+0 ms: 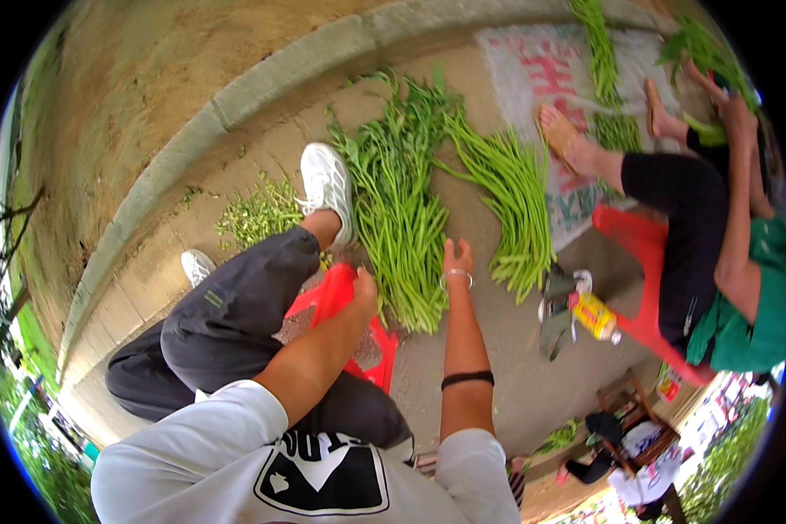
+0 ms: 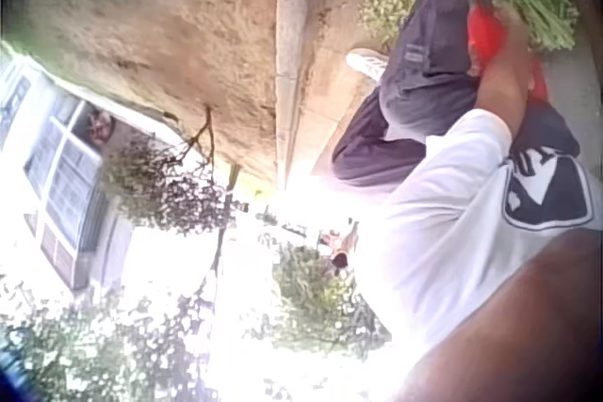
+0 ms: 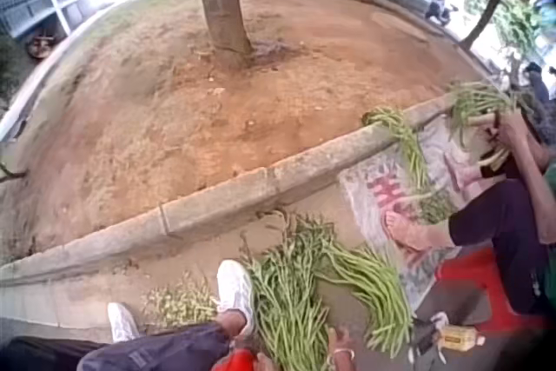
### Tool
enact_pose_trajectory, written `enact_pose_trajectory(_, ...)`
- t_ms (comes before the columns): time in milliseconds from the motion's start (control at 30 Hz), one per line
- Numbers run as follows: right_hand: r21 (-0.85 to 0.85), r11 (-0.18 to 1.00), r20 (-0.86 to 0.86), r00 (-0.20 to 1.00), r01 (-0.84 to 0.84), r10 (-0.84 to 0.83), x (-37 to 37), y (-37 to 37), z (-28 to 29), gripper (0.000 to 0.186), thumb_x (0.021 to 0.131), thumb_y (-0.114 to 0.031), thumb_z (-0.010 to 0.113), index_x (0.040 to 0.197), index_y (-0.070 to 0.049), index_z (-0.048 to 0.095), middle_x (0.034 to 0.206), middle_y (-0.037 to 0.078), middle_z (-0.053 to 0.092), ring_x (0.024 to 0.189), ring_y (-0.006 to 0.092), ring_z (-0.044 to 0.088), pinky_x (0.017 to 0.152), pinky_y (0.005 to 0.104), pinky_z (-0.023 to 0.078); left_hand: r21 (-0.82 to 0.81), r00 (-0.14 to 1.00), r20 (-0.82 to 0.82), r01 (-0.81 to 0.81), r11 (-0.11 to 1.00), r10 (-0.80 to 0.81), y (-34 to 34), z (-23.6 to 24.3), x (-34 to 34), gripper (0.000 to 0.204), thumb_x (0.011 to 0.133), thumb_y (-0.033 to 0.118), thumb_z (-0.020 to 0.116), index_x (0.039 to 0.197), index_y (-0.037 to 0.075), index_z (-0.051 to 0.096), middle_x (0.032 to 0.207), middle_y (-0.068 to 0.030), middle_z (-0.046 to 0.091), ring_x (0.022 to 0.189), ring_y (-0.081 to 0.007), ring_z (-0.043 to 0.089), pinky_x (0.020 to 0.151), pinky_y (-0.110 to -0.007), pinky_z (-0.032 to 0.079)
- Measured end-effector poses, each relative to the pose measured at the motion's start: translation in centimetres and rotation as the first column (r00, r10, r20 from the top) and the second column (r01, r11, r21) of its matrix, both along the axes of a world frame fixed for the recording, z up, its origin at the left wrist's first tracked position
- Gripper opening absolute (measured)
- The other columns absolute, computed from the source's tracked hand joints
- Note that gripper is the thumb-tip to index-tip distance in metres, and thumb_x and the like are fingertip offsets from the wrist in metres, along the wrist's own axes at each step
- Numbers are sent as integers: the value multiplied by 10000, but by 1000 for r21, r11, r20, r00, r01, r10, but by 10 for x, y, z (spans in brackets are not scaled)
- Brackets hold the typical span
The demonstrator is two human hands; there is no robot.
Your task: The person cleans and prepares green leafy vegetables by hand while seated outdoors. They pick through the stalks, remove unwanted parts, and pile the cleaned stems on the ground.
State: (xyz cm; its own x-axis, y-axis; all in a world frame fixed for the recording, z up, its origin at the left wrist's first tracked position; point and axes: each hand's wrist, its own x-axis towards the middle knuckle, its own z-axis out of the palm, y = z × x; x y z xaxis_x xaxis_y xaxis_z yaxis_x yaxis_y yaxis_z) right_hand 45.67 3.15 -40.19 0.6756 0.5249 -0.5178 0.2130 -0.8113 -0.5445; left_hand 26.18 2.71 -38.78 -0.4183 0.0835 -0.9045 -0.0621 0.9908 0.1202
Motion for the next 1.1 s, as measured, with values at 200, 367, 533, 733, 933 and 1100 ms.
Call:
enact_pose_trajectory(200,-8,999,-103,994,32,-32,6,-5,-25,587,794,-427,606,1130,45,512,1119,192,542,1004,269,545,872,349,422,-93,993,-52,100,991,-105,26,24,5,723,830,487,411,1267,-84,335,1290,-276,381,1209,-403,357,1003,-424,302)
enact_pose_trajectory(367,-27,998,-76,996,-53,51,8,-3,-26,601,772,-454,631,1057,64,527,1042,185,550,900,245,568,805,335,453,-117,987,-22,156,981,-159,31,10,10,799,775,540,475,1280,-62,328,1288,-284,375,1200,-398,373,994,-432,311)
enact_pose_trajectory(533,-207,963,80,978,-174,193,1,11,-7,677,773,-568,554,1036,55,535,1098,231,506,970,341,516,875,400,394,-73,983,96,163,984,-155,30,6,10,836,758,581,475,1288,-47,322,1302,-285,356,1209,-382,369,1003,-439,300)
enact_pose_trajectory(733,-429,883,-143,980,-189,140,-5,11,-5,806,806,-655,385,1105,81,516,1173,237,501,1031,380,489,906,390,361,-198,982,50,191,961,-185,30,-3,18,898,760,628,447,1288,-84,303,1339,-294,294,1261,-384,292,1034,-440,253)
enact_pose_trajectory(933,-529,844,-401,902,-83,-162,-14,31,11,902,788,-708,331,1272,50,404,1280,155,444,1145,268,445,949,353,340,-167,953,283,161,973,-109,22,-13,18,1006,754,739,258,1291,-112,286,1359,-291,262,1272,-392,264,1051,-407,220)
enact_pose_trajectory(1100,-515,832,-570,807,-207,-153,-32,36,20,950,780,-738,269,1273,66,391,1288,169,432,1170,273,425,962,350,330,8,930,351,114,993,-110,2,-41,-2,1022,748,751,263,1302,-107,282,1360,-287,263,1305,-350,217,1074,-368,138)
